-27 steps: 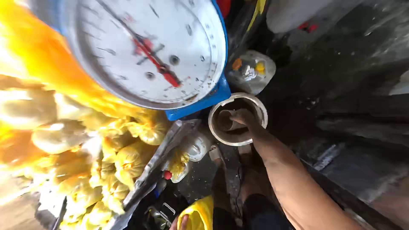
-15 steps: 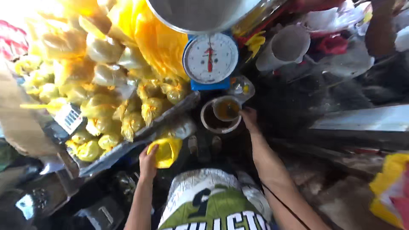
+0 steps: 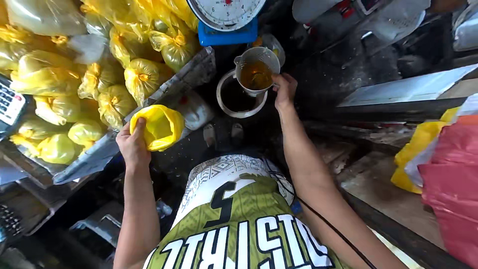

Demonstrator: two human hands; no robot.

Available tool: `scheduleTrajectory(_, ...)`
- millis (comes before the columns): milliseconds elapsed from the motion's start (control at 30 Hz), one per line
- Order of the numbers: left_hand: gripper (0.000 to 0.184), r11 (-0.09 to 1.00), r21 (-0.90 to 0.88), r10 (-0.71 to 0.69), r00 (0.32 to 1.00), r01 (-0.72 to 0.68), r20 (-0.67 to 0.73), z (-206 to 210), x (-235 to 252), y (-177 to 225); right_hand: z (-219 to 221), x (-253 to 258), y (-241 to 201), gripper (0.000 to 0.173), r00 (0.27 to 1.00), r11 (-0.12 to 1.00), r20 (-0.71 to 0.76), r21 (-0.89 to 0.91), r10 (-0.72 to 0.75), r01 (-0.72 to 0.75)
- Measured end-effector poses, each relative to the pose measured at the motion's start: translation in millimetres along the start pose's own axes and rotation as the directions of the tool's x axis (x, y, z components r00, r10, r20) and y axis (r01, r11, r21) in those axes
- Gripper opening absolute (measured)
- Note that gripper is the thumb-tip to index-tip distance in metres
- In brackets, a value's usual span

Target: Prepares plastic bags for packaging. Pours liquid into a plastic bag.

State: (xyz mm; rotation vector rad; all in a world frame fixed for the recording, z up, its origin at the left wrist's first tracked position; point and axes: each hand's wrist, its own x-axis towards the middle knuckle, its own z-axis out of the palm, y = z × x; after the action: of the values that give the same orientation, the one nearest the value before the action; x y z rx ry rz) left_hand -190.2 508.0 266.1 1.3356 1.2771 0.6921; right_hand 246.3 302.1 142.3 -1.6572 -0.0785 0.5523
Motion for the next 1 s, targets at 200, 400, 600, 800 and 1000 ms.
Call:
scheduleTrajectory(200,0.030,0.995,-0.084,-0.054,0.994,0.062,0.098,14.3,17.6,27.1,-12.1,-15.5,-37.5,0.025,0.991,0.988,0.065,0.111,-0.115,0.107)
scheduleTrajectory(400,0.034,0.996,-0.044,-0.067,0.979,0.077,0.195,34.5,28.7,71.9,-29.2,-44.7,-104.0,0.024,0.926,0.944,0.192,0.129,-0.325,0.304)
scheduleTrajectory(600,0.040,0.990,0.121,0.050,0.978,-0.075,0.202,67.9,72.8,104.2,-30.0,-72.6,-170.7,0.024,0.805,0.843,0.258,0.102,-0.535,0.528)
scheduleTrajectory(800,0.041,0.909,0.343,0.172,0.963,-0.236,0.207,104.2,80.6,154.9,-0.3,-95.1,-266.1,0.038,0.629,0.632,0.205,-0.062,-0.750,0.773)
scheduleTrajectory(1000,0.040,0.866,0.390,0.234,0.943,-0.313,0.238,119.1,84.4,182.5,33.5,-120.6,-344.6,0.062,0.601,0.440,0.332,-0.447,-0.727,0.779)
